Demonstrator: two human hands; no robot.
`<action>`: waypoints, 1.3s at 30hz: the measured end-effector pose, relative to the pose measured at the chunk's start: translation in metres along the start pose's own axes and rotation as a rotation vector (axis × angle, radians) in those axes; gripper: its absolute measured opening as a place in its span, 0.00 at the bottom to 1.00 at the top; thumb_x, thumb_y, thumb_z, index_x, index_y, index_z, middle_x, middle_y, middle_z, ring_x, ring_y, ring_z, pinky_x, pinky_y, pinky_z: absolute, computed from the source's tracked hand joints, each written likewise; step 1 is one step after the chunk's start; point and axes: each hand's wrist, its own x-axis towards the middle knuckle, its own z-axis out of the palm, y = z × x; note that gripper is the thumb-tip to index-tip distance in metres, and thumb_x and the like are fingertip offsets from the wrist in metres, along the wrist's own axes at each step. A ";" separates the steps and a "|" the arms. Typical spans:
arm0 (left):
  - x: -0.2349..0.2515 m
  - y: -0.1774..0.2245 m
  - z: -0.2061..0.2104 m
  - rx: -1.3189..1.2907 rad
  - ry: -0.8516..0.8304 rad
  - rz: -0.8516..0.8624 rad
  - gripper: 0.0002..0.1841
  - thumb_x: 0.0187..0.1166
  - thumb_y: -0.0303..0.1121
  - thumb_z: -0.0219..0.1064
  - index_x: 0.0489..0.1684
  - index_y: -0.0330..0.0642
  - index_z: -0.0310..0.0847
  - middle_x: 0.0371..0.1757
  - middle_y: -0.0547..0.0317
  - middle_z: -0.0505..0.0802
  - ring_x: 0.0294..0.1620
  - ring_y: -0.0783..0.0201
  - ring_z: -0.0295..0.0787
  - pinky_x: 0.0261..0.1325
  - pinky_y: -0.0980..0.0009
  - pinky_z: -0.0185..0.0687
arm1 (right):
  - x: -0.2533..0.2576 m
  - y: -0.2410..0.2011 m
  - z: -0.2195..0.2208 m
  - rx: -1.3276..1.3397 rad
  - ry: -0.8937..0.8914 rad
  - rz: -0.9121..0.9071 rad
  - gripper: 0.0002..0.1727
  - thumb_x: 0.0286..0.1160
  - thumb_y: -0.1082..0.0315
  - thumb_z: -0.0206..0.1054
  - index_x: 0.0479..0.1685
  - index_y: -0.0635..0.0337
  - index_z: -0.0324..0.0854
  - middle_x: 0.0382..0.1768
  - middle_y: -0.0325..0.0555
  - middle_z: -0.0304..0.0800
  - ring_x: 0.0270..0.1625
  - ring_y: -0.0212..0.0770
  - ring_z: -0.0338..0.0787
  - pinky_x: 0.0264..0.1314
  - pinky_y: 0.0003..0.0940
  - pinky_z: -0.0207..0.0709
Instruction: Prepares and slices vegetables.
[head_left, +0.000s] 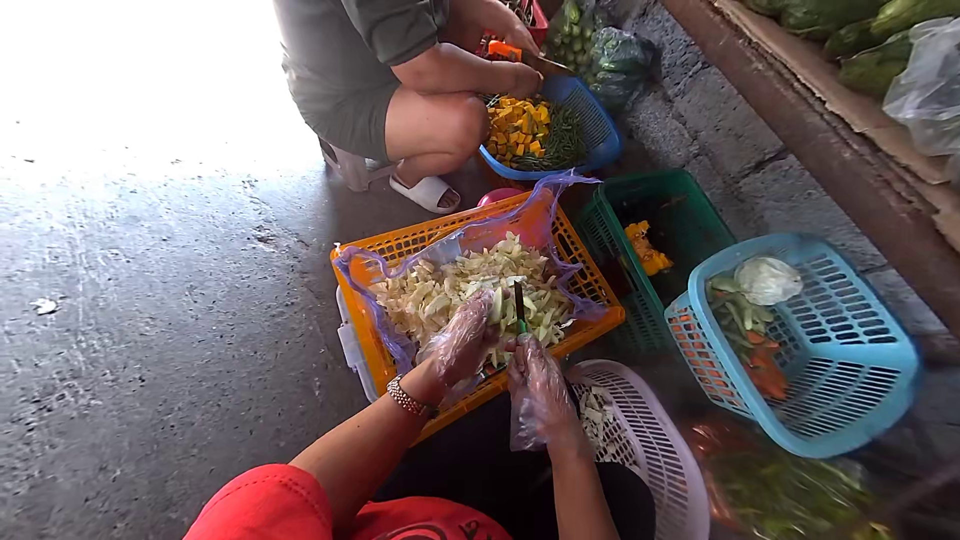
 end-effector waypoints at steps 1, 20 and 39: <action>0.001 0.000 -0.002 -0.013 0.019 0.006 0.17 0.95 0.32 0.36 0.54 0.40 0.74 0.26 0.70 0.77 0.18 0.79 0.67 0.24 0.85 0.67 | -0.005 0.002 0.002 -0.115 0.017 -0.049 0.23 0.92 0.63 0.36 0.53 0.65 0.79 0.23 0.30 0.69 0.22 0.22 0.67 0.28 0.19 0.67; -0.004 0.009 0.018 0.048 0.183 0.047 0.17 0.95 0.33 0.40 0.61 0.36 0.75 0.39 0.60 0.84 0.35 0.74 0.82 0.41 0.78 0.81 | -0.021 0.013 0.027 -0.653 0.277 -0.358 0.20 0.87 0.65 0.54 0.59 0.76 0.81 0.38 0.59 0.91 0.42 0.48 0.92 0.51 0.42 0.84; -0.003 0.010 0.012 -0.133 0.213 0.012 0.12 0.94 0.32 0.46 0.50 0.40 0.77 0.32 0.63 0.83 0.28 0.75 0.81 0.32 0.81 0.78 | -0.017 0.015 0.022 -0.699 0.236 -0.368 0.23 0.88 0.58 0.53 0.57 0.73 0.83 0.35 0.55 0.90 0.37 0.45 0.91 0.45 0.42 0.85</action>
